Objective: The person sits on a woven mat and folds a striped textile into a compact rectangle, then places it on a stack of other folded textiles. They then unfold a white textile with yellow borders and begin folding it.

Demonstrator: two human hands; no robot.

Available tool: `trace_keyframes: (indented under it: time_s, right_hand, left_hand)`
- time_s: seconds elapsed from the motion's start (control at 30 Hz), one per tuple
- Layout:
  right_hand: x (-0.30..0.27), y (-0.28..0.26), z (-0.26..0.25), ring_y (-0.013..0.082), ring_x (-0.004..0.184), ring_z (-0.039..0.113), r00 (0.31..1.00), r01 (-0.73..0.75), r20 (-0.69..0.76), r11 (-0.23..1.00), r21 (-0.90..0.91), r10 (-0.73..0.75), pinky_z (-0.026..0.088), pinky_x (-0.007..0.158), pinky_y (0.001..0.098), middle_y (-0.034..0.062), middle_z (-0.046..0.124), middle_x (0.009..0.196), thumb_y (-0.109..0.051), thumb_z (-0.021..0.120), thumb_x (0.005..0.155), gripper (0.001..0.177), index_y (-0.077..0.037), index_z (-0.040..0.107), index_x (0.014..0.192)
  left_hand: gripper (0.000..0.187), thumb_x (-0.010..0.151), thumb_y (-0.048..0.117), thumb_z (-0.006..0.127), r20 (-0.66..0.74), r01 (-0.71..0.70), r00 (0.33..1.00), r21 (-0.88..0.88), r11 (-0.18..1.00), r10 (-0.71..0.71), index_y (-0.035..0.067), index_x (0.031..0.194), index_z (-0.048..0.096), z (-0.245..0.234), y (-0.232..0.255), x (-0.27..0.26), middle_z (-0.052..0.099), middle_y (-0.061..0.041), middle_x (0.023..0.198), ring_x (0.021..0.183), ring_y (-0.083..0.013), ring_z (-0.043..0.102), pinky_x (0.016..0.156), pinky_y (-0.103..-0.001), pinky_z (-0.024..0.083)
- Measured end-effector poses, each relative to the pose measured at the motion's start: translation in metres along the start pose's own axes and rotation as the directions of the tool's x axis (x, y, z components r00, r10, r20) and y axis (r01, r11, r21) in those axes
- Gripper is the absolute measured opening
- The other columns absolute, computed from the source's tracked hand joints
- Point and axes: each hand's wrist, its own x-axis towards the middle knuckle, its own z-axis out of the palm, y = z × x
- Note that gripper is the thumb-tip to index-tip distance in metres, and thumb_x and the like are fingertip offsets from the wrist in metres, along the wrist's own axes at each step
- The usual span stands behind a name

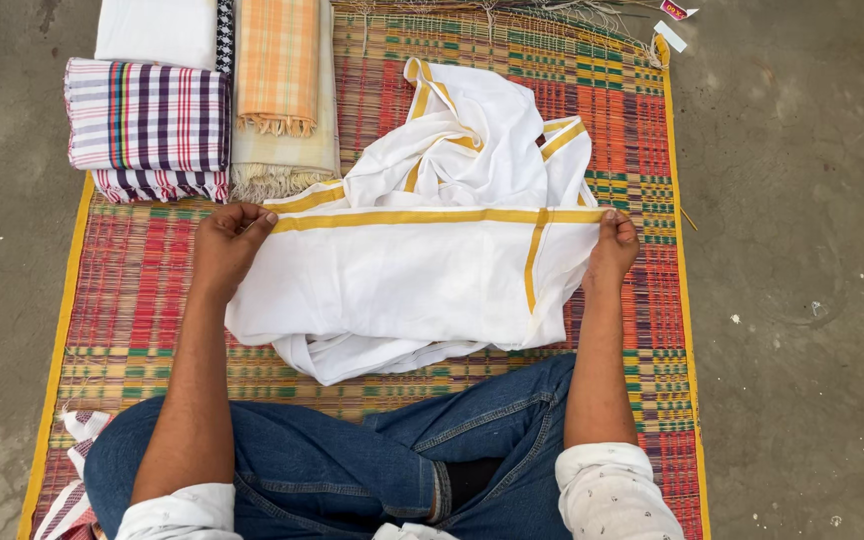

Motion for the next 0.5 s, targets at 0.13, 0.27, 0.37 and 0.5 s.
trace_keyframes:
  time_s: [0.13,0.27,0.37,0.5]
  right_hand:
    - [-0.043,-0.054,0.041,0.0073,0.097,0.063,0.913,0.408,0.02,0.91,-0.079,-0.407,0.053,0.09,0.0231,0.0015,0.067,0.109,-0.008,0.058,0.111,0.011,-0.002,0.059,0.119]
    - [-0.138,-0.093,0.102,0.0006,0.082,0.056,0.808,0.172,0.58,0.983,-0.071,-0.099,0.047,0.078,0.0159,-0.0051,0.061,0.094,-0.003,0.056,0.105,0.048,-0.008,0.051,0.152]
    - [-0.201,-0.099,0.133,0.0016,0.072,0.04,0.562,0.139,0.813,0.951,-0.276,0.154,0.037,0.063,0.0186,-0.006,0.054,0.082,-0.011,0.067,0.1,0.051,-0.01,0.057,0.15]
    - [-0.211,-0.092,0.147,0.0013,0.069,0.049,0.496,0.077,0.821,0.928,-0.364,0.281,0.043,0.062,0.0191,-0.0056,0.064,0.08,-0.018,0.068,0.102,0.024,-0.006,0.073,0.123]
  left_hand:
    - [0.009,0.096,0.008,0.075,0.019,-0.178,0.983,-0.2,0.964,0.185,0.0,0.099,0.073,0.035,0.01,-0.012,0.073,0.001,0.088,0.077,-0.0025,0.061,0.069,-0.019,0.049]
    - [0.01,0.094,0.008,0.076,0.195,-0.209,0.943,-0.279,0.937,0.268,0.0,0.1,0.075,0.096,0.025,-0.043,0.075,-0.001,0.09,0.08,-0.004,0.064,0.073,-0.021,0.052]
    - [0.012,0.094,0.011,0.075,0.357,-0.187,0.889,-0.289,0.939,0.287,0.002,0.102,0.076,0.112,0.031,-0.06,0.076,-0.002,0.091,0.083,-0.0042,0.066,0.074,-0.021,0.053]
    - [0.015,0.095,0.017,0.074,0.44,-0.128,0.854,-0.339,0.932,0.277,0.003,0.101,0.075,0.102,0.039,-0.062,0.075,0.005,0.088,0.08,-0.0007,0.064,0.072,-0.018,0.052]
